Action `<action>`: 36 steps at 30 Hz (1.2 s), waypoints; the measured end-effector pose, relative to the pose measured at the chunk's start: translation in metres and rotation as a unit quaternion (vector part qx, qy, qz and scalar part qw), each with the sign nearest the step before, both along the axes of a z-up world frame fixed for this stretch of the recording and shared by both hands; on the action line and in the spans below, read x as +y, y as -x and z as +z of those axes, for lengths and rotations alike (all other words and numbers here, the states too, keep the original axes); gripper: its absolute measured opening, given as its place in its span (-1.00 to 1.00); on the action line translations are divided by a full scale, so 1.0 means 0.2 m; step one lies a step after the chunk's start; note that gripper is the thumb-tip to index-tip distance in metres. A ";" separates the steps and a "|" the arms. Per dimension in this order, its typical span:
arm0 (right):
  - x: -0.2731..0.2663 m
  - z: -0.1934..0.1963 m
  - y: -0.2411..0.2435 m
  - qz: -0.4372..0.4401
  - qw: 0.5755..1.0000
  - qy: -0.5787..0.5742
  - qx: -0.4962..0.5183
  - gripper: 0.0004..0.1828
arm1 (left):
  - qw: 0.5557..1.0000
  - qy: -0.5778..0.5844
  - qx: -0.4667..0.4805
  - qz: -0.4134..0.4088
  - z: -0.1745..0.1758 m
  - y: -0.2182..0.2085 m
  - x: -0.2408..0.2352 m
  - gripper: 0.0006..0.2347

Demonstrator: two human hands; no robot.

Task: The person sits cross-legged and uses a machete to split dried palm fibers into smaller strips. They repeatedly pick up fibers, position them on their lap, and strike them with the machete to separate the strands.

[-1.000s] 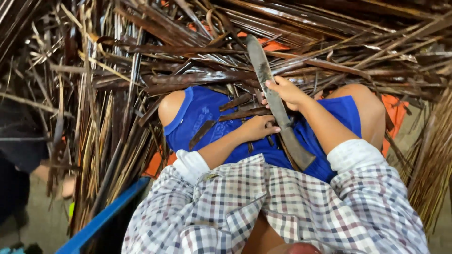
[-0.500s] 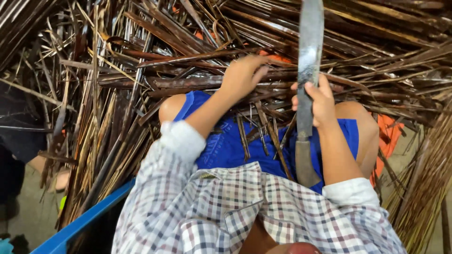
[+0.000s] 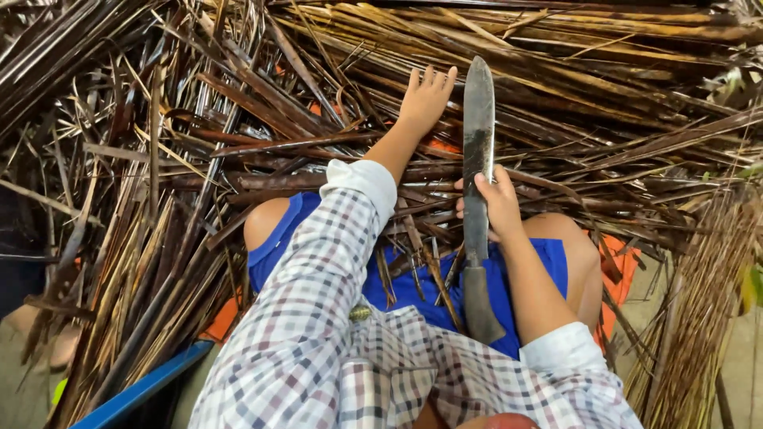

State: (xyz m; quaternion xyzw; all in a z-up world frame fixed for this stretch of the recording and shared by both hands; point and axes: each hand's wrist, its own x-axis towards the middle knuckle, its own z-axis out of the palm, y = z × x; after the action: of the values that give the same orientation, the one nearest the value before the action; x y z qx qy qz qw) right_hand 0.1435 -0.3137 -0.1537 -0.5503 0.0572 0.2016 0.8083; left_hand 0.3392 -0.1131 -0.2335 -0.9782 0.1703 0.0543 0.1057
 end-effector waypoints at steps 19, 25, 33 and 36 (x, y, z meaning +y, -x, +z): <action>0.26 0.25 0.27 0.123 0.988 -0.088 -0.037 -0.40 | 0.623 0.740 0.137 0.215 0.15 1.05 0.19 -0.74; 0.35 0.36 0.43 0.202 0.971 -0.119 -0.051 -0.06 | 0.540 0.833 0.044 0.115 0.41 1.29 0.23 -0.76; 0.36 0.28 0.43 0.222 0.967 -0.106 -0.071 -0.15 | 0.514 0.838 0.113 0.146 0.63 1.42 0.23 -0.86; 0.36 0.27 0.43 0.220 0.966 -0.127 -0.040 -0.19 | 0.505 0.836 0.147 0.156 0.72 1.43 0.25 -0.90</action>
State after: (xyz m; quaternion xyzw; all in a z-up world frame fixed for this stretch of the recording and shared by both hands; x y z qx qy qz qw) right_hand 0.0572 -0.2408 -0.1005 -0.4497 -0.1237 0.3575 0.8091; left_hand 0.0526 -0.0639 -0.0894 -0.6010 -0.0058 0.0458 -0.7979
